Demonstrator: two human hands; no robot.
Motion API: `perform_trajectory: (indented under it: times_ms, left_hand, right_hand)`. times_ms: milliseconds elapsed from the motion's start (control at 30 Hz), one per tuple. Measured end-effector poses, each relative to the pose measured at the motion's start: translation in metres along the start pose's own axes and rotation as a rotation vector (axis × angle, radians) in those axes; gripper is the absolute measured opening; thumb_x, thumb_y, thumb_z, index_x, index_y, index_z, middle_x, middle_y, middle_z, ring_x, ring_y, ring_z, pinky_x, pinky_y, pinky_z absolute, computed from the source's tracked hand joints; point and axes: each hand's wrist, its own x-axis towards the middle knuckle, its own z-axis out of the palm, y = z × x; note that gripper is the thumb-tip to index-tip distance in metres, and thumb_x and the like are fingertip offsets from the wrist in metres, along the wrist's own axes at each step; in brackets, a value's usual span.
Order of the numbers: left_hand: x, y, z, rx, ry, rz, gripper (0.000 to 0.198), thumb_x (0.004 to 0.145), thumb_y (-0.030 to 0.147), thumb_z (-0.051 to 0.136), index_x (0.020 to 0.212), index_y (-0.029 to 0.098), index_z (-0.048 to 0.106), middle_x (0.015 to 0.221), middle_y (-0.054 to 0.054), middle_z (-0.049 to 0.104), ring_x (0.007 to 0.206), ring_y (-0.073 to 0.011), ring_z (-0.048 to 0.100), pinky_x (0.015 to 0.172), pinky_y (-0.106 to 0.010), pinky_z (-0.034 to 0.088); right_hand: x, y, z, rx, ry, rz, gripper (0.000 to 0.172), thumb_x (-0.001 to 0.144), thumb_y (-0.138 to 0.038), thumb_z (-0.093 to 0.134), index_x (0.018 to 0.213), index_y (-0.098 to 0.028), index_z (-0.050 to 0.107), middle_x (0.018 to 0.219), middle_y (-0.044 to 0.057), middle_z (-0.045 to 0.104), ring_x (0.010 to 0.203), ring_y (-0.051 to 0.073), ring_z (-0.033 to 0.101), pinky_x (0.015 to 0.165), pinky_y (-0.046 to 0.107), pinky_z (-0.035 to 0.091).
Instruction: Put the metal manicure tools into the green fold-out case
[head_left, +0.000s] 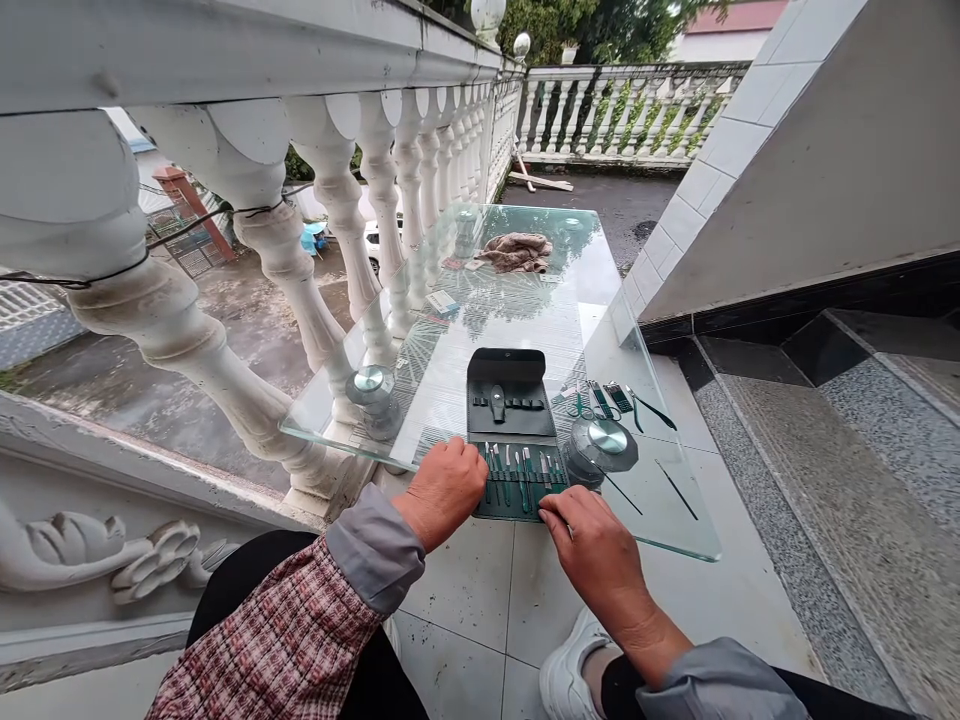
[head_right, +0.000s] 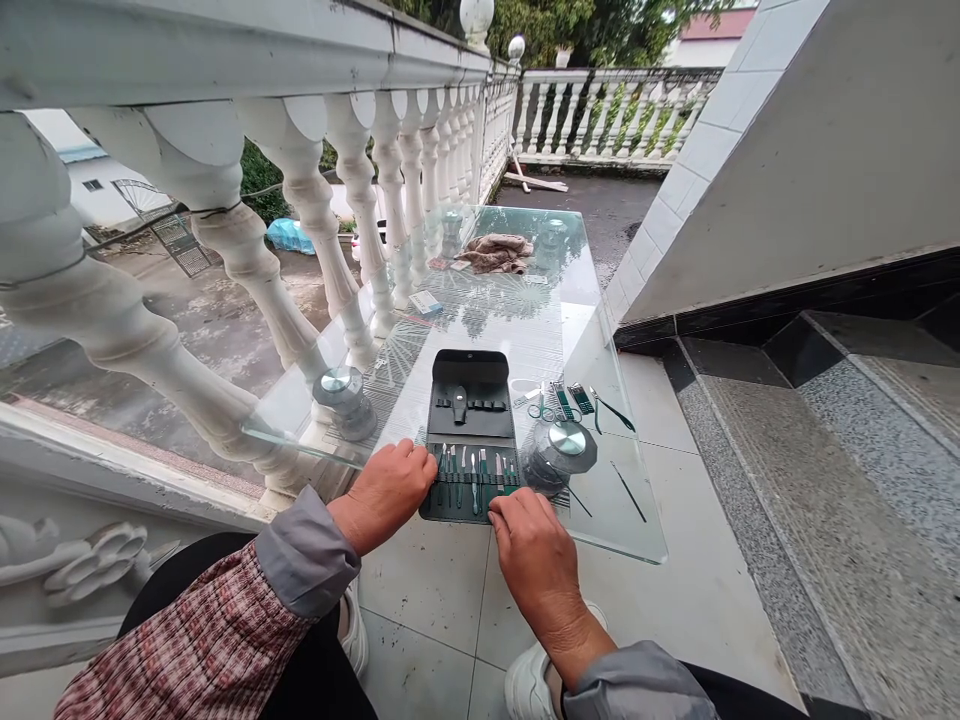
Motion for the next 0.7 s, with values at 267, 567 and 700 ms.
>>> perform_trajectory:
  times_ms: [267, 567, 700]
  left_hand:
    - [0.0, 0.0, 0.003, 0.011, 0.003, 0.013, 0.016, 0.079, -0.002, 0.045, 0.081, 0.01, 0.056, 0.076, -0.01, 0.056, 0.074, -0.0235, 0.054, 0.057, -0.031, 0.038]
    - [-0.001, -0.001, 0.003, 0.036, 0.015, 0.015, 0.016, 0.077, -0.003, 0.047, 0.079, 0.011, 0.056, 0.074, -0.01, 0.056, 0.073, -0.0225, 0.053, 0.055, -0.029, 0.036]
    - [0.0, 0.0, 0.003, 0.039, 0.006, 0.02, 0.017, 0.076, -0.003, 0.048, 0.081, 0.01, 0.056, 0.075, -0.01, 0.056, 0.073, -0.0231, 0.054, 0.056, -0.03, 0.037]
  right_hand:
    - [0.0, -0.002, 0.001, 0.007, 0.002, -0.013, 0.013, 0.087, -0.022, 0.049, 0.08, -0.019, 0.06, 0.075, 0.002, 0.058, 0.074, 0.016, 0.049, 0.065, 0.027, 0.036]
    - [0.01, 0.046, -0.026, -0.096, 0.092, 0.249, 0.017, 0.083, -0.027, 0.053, 0.098, -0.018, 0.057, 0.083, 0.004, 0.059, 0.08, 0.019, 0.052, 0.068, 0.03, 0.04]
    - [0.01, 0.068, -0.033, -0.241, -0.01, 0.395, 0.01, 0.082, -0.028, 0.053, 0.087, -0.02, 0.057, 0.085, 0.005, 0.059, 0.084, 0.022, 0.052, 0.063, 0.029, 0.037]
